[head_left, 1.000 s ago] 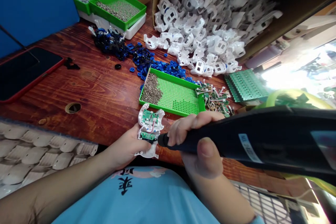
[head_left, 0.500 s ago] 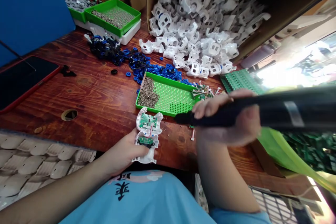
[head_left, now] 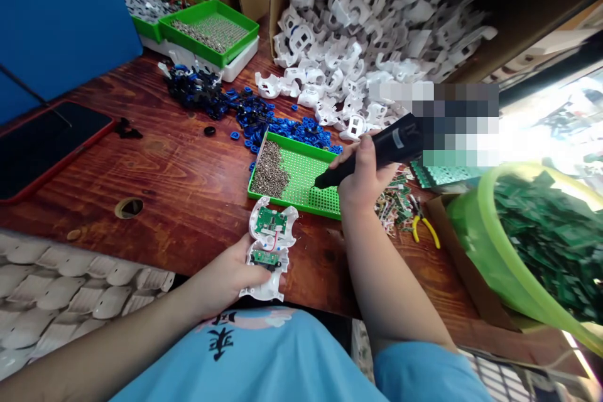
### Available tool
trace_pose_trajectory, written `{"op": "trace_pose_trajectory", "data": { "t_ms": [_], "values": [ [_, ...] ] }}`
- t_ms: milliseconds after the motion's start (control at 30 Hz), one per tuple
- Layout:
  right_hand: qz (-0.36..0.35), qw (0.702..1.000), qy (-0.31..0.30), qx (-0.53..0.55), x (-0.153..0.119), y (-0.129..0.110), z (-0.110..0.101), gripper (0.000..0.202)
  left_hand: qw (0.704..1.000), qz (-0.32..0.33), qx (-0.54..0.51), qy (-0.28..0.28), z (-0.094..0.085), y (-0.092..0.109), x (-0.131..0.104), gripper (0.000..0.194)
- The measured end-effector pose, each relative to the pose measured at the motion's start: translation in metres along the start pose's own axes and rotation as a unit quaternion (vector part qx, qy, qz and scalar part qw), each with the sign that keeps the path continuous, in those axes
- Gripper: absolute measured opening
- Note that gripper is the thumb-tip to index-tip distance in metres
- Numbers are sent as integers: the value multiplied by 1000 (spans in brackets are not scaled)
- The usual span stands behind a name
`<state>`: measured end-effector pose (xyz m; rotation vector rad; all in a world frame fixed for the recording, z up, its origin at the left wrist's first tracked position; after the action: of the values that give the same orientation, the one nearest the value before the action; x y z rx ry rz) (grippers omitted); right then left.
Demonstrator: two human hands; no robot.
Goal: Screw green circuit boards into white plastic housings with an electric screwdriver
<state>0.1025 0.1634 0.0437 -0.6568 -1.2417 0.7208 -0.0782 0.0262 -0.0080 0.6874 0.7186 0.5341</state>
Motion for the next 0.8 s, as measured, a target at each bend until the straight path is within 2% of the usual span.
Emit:
{"op": "trace_pose_trajectory", "data": {
  "t_ms": [367, 467, 533, 633, 667, 800],
  "values": [
    [16, 999, -26, -29, -1, 2, 2, 28, 1000, 8, -9, -5, 4, 4, -2, 53],
    [5, 999, -6, -34, 1, -1, 2, 27, 1000, 19, -13, -6, 3, 2, -1, 52],
    [-9, 999, 28, -30, 2, -11, 3, 25, 1000, 21, -20, -9, 2, 0, -1, 50],
    [-22, 998, 54, -12, -4, -42, 12, 23, 999, 15, -29, -15, 1, -1, 1, 50],
    [-24, 999, 43, -2, -9, -55, 16, 22, 999, 15, -30, -18, 1, -1, 1, 50],
    [44, 988, -132, 60, -42, -105, 39, 21, 999, 32, -5, -7, 3, 6, 1, 56]
  ]
}}
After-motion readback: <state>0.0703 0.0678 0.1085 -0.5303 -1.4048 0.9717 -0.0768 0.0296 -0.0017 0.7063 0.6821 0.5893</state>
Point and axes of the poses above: each hand's wrist, its own x-axis towards the middle knuckle, its own z-axis out of the palm, y = z × x, the point moved 1 cm from there along x, towards the middle knuckle, and after that the axes turned 8 degrees about -y, right-handed, at the moved point
